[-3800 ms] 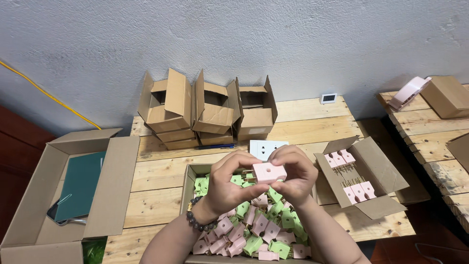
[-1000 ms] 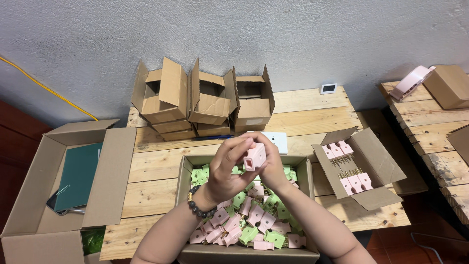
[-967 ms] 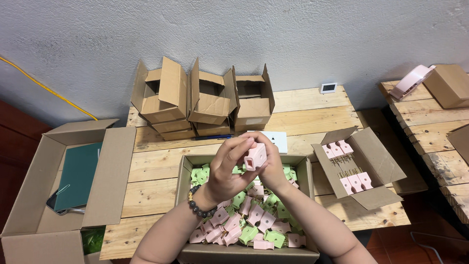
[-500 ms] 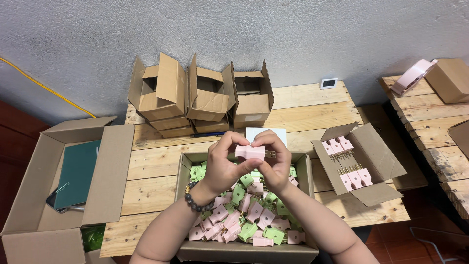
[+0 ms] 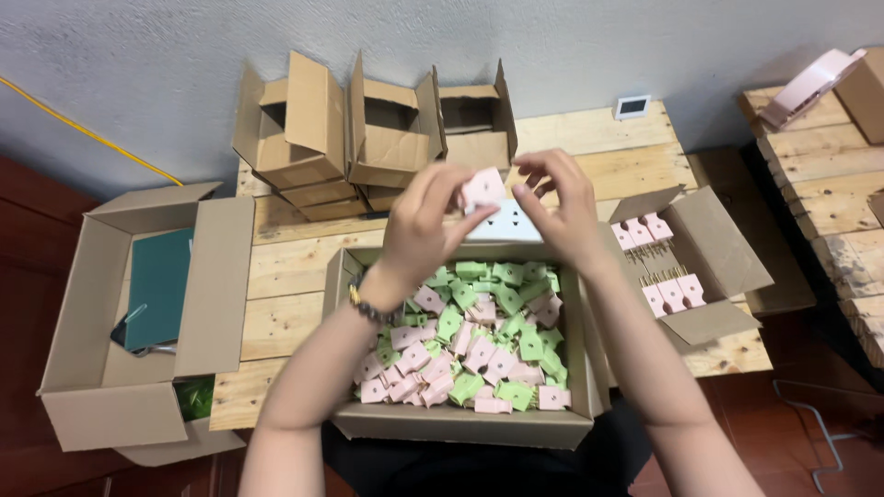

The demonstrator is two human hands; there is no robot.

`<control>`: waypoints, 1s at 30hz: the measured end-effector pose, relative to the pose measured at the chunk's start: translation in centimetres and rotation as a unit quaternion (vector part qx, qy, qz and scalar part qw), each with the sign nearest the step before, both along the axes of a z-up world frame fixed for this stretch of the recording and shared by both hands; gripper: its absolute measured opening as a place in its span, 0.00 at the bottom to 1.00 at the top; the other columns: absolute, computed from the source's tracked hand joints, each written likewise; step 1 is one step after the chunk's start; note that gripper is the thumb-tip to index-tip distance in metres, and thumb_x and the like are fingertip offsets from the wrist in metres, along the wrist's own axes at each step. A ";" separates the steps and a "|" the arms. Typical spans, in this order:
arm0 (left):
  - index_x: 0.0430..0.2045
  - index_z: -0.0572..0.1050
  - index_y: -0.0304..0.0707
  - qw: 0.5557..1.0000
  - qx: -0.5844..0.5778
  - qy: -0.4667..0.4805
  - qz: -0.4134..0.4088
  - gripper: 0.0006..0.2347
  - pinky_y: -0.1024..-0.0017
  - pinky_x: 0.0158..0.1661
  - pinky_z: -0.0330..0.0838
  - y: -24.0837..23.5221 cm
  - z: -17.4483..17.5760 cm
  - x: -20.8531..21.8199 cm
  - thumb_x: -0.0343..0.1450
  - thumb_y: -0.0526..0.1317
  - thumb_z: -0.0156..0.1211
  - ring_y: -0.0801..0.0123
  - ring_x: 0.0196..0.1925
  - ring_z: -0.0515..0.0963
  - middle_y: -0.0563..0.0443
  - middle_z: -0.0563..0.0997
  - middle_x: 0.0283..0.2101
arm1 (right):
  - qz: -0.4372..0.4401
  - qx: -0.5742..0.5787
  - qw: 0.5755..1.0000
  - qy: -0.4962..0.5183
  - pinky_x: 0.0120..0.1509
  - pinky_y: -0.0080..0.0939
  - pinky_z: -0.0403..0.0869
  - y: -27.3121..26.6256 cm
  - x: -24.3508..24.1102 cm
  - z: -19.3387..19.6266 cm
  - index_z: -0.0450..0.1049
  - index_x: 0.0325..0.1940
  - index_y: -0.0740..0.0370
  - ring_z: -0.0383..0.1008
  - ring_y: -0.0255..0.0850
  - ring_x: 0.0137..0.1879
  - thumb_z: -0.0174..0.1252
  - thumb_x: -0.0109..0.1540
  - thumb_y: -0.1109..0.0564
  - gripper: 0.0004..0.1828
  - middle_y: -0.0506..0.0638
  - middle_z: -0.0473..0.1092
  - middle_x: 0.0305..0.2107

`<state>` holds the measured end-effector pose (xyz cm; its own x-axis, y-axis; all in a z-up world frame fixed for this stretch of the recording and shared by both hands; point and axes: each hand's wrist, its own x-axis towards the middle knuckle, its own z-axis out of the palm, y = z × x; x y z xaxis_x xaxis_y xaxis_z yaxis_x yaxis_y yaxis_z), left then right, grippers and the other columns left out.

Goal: The person takes pink and green plastic components from a large box, fits them together by hand, and places the assembled units into smaller cardboard boxes on a wooden table.

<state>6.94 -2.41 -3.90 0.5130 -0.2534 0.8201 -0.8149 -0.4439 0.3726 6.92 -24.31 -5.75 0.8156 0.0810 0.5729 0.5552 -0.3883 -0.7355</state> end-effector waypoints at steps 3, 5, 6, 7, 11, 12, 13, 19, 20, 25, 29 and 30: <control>0.47 0.73 0.36 0.991 0.123 0.059 0.009 0.17 0.62 0.40 0.82 -0.8 1.8 0.8 0.70 0.43 0.73 0.55 0.42 0.83 0.49 0.76 0.40 | -0.075 -0.151 0.977 0.133 0.49 0.40 0.78 -2.4 1.4 -1.2 0.77 0.59 0.64 0.75 0.45 0.47 0.65 0.66 0.51 0.21 0.57 0.73 0.44; 0.44 0.74 0.38 0.965 0.214 0.150 0.012 0.15 0.55 0.42 0.80 -2.5 -0.7 2.7 0.70 0.42 0.71 0.49 0.43 0.83 0.48 0.76 0.40 | -0.085 -0.244 0.950 0.177 0.55 0.51 0.76 -3.6 3.5 -5.0 0.75 0.62 0.65 0.76 0.56 0.51 0.65 0.63 0.51 0.26 0.63 0.73 0.46; 0.40 0.74 0.39 0.924 0.301 0.234 0.017 0.12 0.48 0.44 0.78 -3.4 -1.8 3.8 0.69 0.41 0.69 0.43 0.44 0.83 0.46 0.77 0.40 | -0.091 -0.333 0.913 0.217 0.61 0.62 0.74 -4.3 4.7 -6.8 0.74 0.66 0.66 0.77 0.66 0.56 0.65 0.61 0.50 0.31 0.70 0.73 0.49; 0.40 0.74 0.39 0.925 0.303 0.231 0.013 0.12 0.48 0.44 0.78 -4.3 -3.3 5.0 0.69 0.41 0.69 0.43 0.44 0.83 0.46 0.77 0.40 | -0.096 -0.331 0.913 0.218 0.61 0.62 0.74 -5.0 5.7 -8.8 0.74 0.66 0.66 0.77 0.66 0.56 0.65 0.61 0.50 0.31 0.70 0.73 0.49; 0.42 0.78 0.39 0.871 0.398 0.284 0.041 0.14 0.52 0.44 0.80 -6.9 -8.1 8.0 0.66 0.42 0.71 0.44 0.45 0.85 0.45 0.82 0.39 | -0.035 -0.403 0.868 0.289 0.65 0.58 0.74 -6.6 8.3 -13.8 0.74 0.66 0.62 0.77 0.62 0.59 0.74 0.50 0.44 0.42 0.67 0.76 0.48; 0.42 0.78 0.38 0.861 0.415 0.289 0.047 0.16 0.50 0.43 0.80 -7.4 -8.7 8.5 0.66 0.45 0.71 0.42 0.44 0.85 0.42 0.83 0.37 | -0.017 -0.400 0.866 0.299 0.64 0.60 0.75 -6.8 8.7 -14.1 0.76 0.64 0.59 0.78 0.61 0.58 0.75 0.49 0.45 0.40 0.65 0.78 0.46; 0.42 0.78 0.38 0.861 0.415 0.291 0.046 0.16 0.50 0.43 0.80 -8.0 -9.1 8.7 0.66 0.45 0.71 0.42 0.44 0.85 0.42 0.83 0.37 | -0.017 -0.400 0.866 0.301 0.64 0.60 0.75 -6.5 8.4 -14.1 0.76 0.64 0.59 0.78 0.61 0.58 0.75 0.49 0.45 0.40 0.65 0.78 0.46; 0.38 0.78 0.34 0.846 0.465 0.256 0.046 0.12 0.49 0.39 0.80 -10.9 -10.6 10.2 0.65 0.40 0.70 0.42 0.39 0.86 0.38 0.83 0.31 | -0.063 -0.454 0.821 0.339 0.63 0.60 0.76 -5.8 7.1 -11.6 0.74 0.67 0.43 0.77 0.54 0.61 0.71 0.52 0.39 0.39 0.57 0.76 0.49; 0.33 0.80 0.35 0.843 0.477 0.245 0.045 0.09 0.50 0.38 0.80 -11.2 -11.2 10.6 0.64 0.38 0.69 0.42 0.37 0.86 0.39 0.83 0.29 | -0.060 -0.458 0.817 0.343 0.63 0.60 0.76 -5.7 6.9 -11.5 0.74 0.67 0.44 0.77 0.54 0.60 0.71 0.52 0.39 0.38 0.58 0.76 0.49; 0.25 0.82 0.37 0.854 0.472 0.217 0.035 0.02 0.52 0.35 0.80 -13.4 -15.8 12.4 0.66 0.33 0.64 0.46 0.34 0.87 0.41 0.83 0.26 | -0.061 -0.497 0.793 0.346 0.58 0.61 0.78 -5.8 7.5 -14.0 0.78 0.59 0.50 0.79 0.55 0.56 0.71 0.51 0.38 0.34 0.59 0.77 0.45; 0.24 0.82 0.39 0.864 0.462 0.199 0.035 0.06 0.54 0.36 0.80 -14.0 -15.4 12.0 0.68 0.31 0.58 0.48 0.34 0.87 0.45 0.83 0.27 | -0.078 -0.516 0.785 0.334 0.55 0.62 0.79 -5.8 7.3 -14.0 0.79 0.55 0.52 0.81 0.56 0.53 0.71 0.53 0.38 0.30 0.56 0.77 0.43; 0.24 0.83 0.39 0.869 0.450 0.204 0.030 0.07 0.54 0.37 0.81 -13.7 -14.9 11.5 0.68 0.29 0.56 0.48 0.35 0.87 0.45 0.83 0.27 | -0.080 -0.516 0.786 0.332 0.56 0.62 0.78 -5.5 6.7 -13.1 0.80 0.53 0.53 0.81 0.56 0.53 0.70 0.54 0.41 0.27 0.56 0.77 0.42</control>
